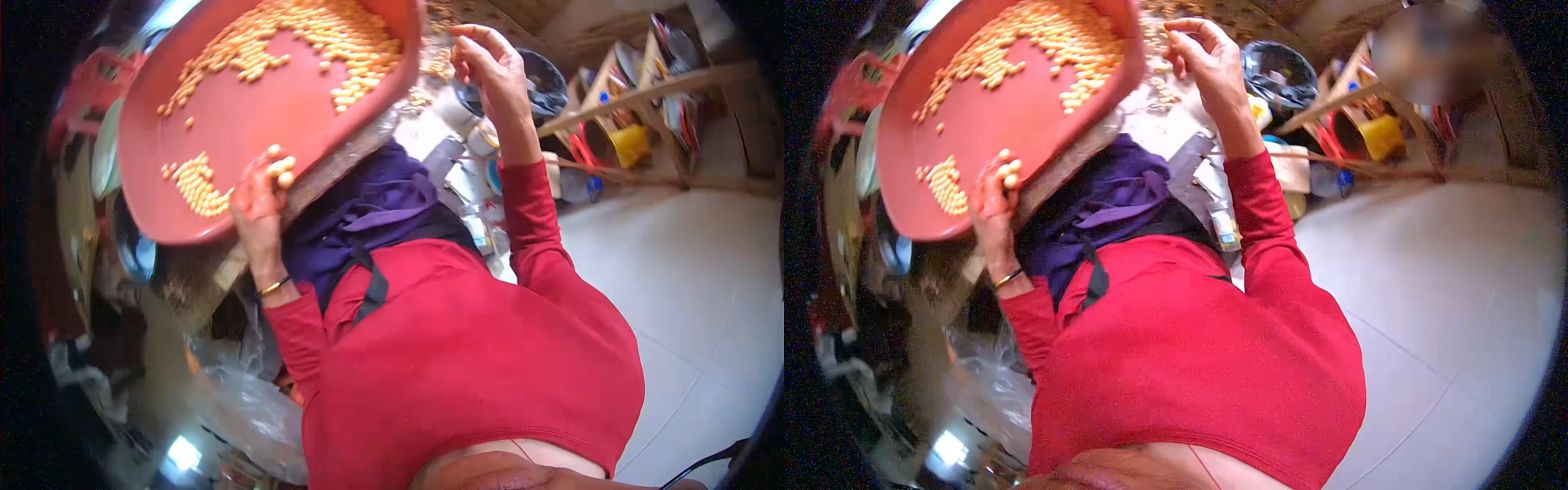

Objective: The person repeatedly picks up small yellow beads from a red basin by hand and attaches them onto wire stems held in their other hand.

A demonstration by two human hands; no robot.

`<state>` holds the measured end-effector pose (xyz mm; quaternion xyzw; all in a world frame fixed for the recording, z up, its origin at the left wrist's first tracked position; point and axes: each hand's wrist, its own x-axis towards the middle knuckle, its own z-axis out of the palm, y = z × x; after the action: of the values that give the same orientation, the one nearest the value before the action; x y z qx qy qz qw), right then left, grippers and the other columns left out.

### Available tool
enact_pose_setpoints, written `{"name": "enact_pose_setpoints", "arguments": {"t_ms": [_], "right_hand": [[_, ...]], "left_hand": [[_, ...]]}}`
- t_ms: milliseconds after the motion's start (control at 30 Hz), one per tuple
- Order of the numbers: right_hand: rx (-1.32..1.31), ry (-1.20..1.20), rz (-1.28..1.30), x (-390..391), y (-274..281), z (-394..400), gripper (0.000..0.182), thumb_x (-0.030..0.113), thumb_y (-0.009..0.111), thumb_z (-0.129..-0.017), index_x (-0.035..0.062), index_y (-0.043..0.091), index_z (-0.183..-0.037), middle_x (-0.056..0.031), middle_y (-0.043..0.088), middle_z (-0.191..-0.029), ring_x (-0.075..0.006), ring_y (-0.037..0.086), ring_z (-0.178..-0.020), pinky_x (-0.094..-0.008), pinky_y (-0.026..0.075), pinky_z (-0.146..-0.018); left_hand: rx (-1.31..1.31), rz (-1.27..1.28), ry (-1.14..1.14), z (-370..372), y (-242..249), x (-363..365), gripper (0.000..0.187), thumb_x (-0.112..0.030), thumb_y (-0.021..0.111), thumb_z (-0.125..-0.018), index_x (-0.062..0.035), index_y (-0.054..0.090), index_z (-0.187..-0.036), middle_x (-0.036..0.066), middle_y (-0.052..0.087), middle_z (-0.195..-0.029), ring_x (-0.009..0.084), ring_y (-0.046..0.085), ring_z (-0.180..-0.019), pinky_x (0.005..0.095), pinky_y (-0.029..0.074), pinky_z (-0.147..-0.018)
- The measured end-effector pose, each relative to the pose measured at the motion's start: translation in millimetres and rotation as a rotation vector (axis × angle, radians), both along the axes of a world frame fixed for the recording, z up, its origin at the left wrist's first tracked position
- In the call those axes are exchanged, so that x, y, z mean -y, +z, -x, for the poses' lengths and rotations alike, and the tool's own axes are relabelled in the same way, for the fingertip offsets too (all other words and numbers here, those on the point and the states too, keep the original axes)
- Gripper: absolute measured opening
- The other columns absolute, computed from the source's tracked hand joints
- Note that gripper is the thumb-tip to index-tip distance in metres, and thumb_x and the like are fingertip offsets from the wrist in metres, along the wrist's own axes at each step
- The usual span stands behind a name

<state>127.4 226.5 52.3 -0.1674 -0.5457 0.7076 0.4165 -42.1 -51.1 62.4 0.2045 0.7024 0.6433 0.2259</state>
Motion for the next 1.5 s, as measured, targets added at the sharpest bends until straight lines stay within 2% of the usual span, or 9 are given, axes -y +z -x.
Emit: {"name": "enact_pose_setpoints", "arguments": {"t_ms": [267,467,600,800,933,1133,1300,1433,1500], "right_hand": [[0.489,-0.517,-0.089,-54,-89,-62,0.017,0.012,0.058,-0.089,-0.0002,0.064,-0.100,-0.0051,0.062,-0.071,-0.0084,0.056,-0.061,-0.0167,0.042,-0.054],[0.664,-0.604,-0.069,-76,-148,-104,0.019,0.014,0.058,-0.082,0.0005,0.067,-0.093,-0.0073,0.067,-0.073,-0.0155,0.062,-0.059,-0.0257,0.049,-0.055],[0.906,-0.634,-0.430,-83,-157,-103,0.023,0.014,0.057,-0.077,0.0012,0.068,-0.092,-0.0083,0.070,-0.081,-0.0229,0.066,-0.069,-0.0310,0.052,-0.063],[0.963,-0.613,-0.387,-156,-166,-104,0.024,0.008,0.055,-0.077,0.0004,0.069,-0.095,-0.0084,0.069,-0.088,-0.0176,0.063,-0.073,-0.0258,0.050,-0.067],[0.854,-0.851,-0.794,-191,-178,-103,0.025,0.009,0.056,-0.069,0.0044,0.073,-0.088,-0.0101,0.071,-0.095,-0.0269,0.066,-0.079,-0.0308,0.053,-0.071],[0.766,-0.852,-0.838,-204,-170,-101,0.028,0.007,0.056,-0.068,0.0051,0.073,-0.090,-0.0106,0.071,-0.092,-0.0275,0.066,-0.074,-0.0313,0.053,-0.069],[0.941,-0.704,-0.453,-188,-144,-105,0.030,0.006,0.052,-0.077,0.0012,0.069,-0.102,-0.0107,0.066,-0.111,-0.0203,0.065,-0.074,-0.0260,0.051,-0.066],[0.513,-0.530,-0.063,-153,-125,-87,0.025,0.014,0.061,-0.084,0.0046,0.067,-0.107,-0.0087,0.067,-0.080,-0.0115,0.062,-0.065,-0.0222,0.045,-0.047],[0.419,-0.469,0.007,-118,-93,-69,0.020,0.012,0.060,-0.088,0.0034,0.066,-0.105,-0.0060,0.066,-0.079,-0.0094,0.059,-0.063,-0.0199,0.044,-0.049]], "left_hand": [[-0.001,-0.079,-0.003,36,-4,27,0.028,-0.021,0.050,-0.096,-0.0030,0.062,-0.114,0.006,0.068,-0.098,0.0041,0.055,-0.067,0.0108,0.037,-0.052],[-0.011,-0.045,0.015,35,6,30,0.030,-0.020,0.052,-0.094,-0.0024,0.061,-0.116,0.006,0.067,-0.100,0.0042,0.055,-0.070,0.0104,0.040,-0.055],[-0.009,-0.018,0.031,33,10,33,0.031,-0.020,0.053,-0.092,-0.0021,0.061,-0.116,0.005,0.067,-0.100,0.0042,0.055,-0.071,0.0104,0.040,-0.058],[0.006,-0.012,-0.003,42,2,39,0.032,-0.020,0.053,-0.092,-0.0017,0.061,-0.116,0.005,0.067,-0.100,0.0045,0.055,-0.072,0.0108,0.041,-0.060],[0.022,-0.003,0.008,41,2,40,0.031,-0.020,0.052,-0.093,-0.0015,0.062,-0.115,0.005,0.066,-0.101,0.0049,0.054,-0.072,0.0114,0.042,-0.061],[0.015,0.011,0.020,39,3,41,0.030,-0.019,0.052,-0.093,-0.0014,0.062,-0.114,0.005,0.066,-0.102,0.0057,0.055,-0.073,0.0121,0.043,-0.062],[0.010,-0.050,-0.020,35,-3,41,0.029,-0.020,0.051,-0.095,-0.0015,0.061,-0.115,0.006,0.065,-0.106,0.0074,0.058,-0.077,0.0136,0.045,-0.064],[-0.054,0.062,-0.022,15,-1,27,0.029,-0.021,0.050,-0.096,-0.0012,0.061,-0.115,0.008,0.066,-0.105,0.0093,0.059,-0.078,0.0162,0.047,-0.065],[-0.064,-0.034,0.035,2,-6,18,0.029,-0.019,0.048,-0.097,-0.0006,0.061,-0.114,0.009,0.067,-0.102,0.0105,0.060,-0.077,0.0173,0.047,-0.063]]}}
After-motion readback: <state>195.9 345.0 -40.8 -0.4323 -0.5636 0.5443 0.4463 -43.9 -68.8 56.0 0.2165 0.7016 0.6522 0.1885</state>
